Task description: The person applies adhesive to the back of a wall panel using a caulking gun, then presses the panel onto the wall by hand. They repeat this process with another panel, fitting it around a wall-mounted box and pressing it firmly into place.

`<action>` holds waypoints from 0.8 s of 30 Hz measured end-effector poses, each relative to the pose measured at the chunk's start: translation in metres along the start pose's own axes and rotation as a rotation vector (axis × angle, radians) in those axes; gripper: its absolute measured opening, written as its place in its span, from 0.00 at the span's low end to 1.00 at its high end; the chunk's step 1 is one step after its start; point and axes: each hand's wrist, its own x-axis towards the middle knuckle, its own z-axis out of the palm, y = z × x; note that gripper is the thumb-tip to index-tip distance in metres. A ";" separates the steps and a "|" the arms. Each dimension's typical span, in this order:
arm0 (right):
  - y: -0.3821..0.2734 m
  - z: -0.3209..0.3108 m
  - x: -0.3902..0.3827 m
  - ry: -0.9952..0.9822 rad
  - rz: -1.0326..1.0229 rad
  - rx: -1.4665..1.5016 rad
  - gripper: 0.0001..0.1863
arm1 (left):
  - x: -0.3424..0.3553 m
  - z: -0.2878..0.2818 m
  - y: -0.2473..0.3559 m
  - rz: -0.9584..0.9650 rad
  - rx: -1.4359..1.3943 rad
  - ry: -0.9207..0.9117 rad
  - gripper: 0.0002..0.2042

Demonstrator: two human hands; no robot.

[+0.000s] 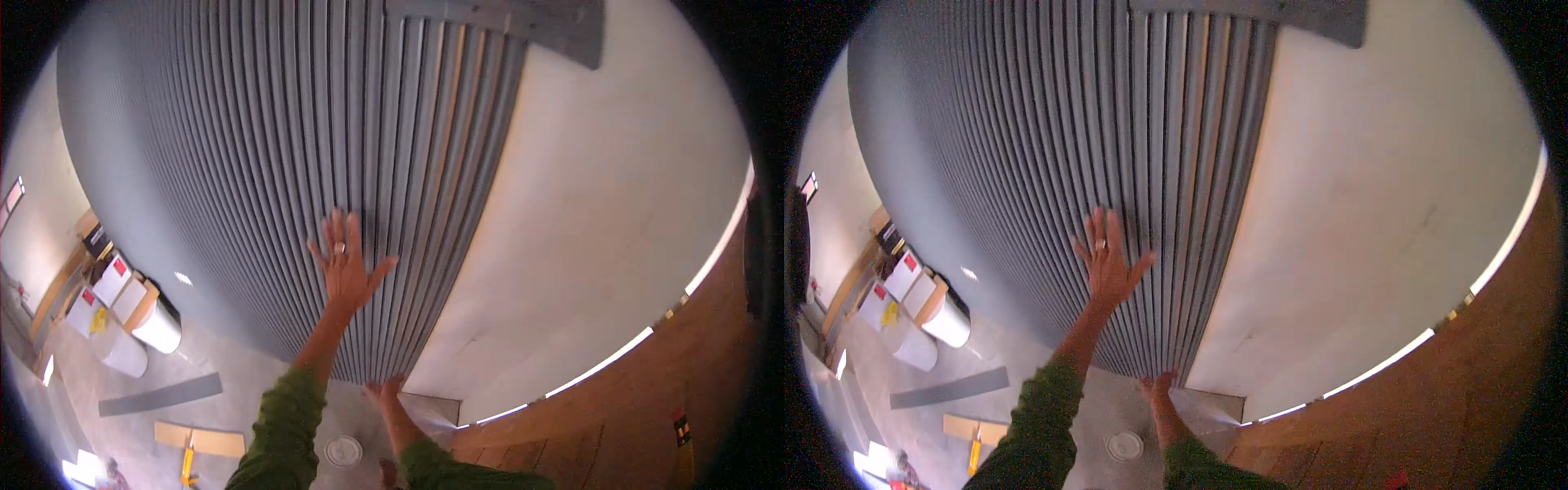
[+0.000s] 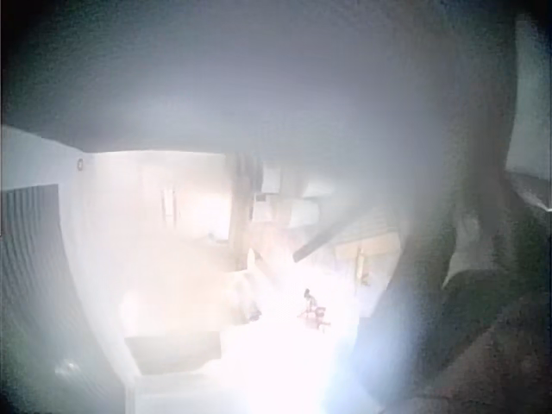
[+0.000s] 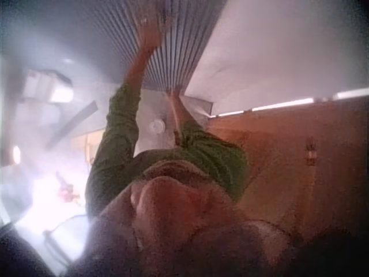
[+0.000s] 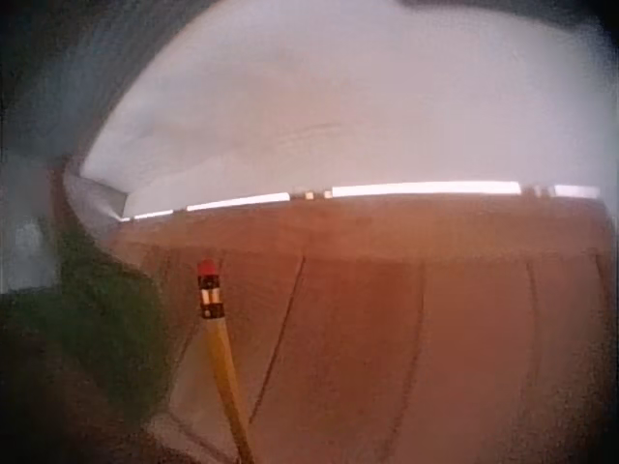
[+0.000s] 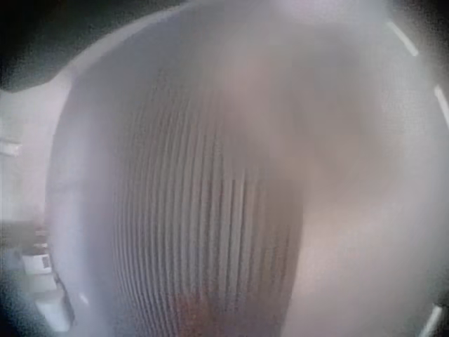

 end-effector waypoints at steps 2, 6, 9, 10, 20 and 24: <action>0.054 0.002 -0.049 -0.013 -0.031 -0.042 0.45 | -0.060 -0.045 -0.005 -0.115 -0.151 -0.152 0.46; 0.150 -0.060 -0.077 -0.099 -0.564 -1.098 0.40 | -0.245 -0.127 0.008 -0.285 -0.397 -0.419 0.41; 0.204 -0.033 -0.182 -0.261 -0.421 -1.192 0.44 | -0.373 -0.201 -0.013 -0.637 -0.557 -0.552 0.38; 0.228 -0.036 -0.194 -0.315 -0.484 -1.208 0.42 | -0.391 -0.228 -0.013 -1.047 -0.773 -0.658 0.40; 0.428 0.015 -0.215 -0.456 -0.407 -1.285 0.36 | -0.564 -0.386 -0.049 -1.070 -0.885 -0.802 0.43; 0.445 0.012 -0.204 -0.422 -0.025 -0.517 0.40 | -0.553 -0.439 -0.044 -0.960 -0.530 -0.926 0.42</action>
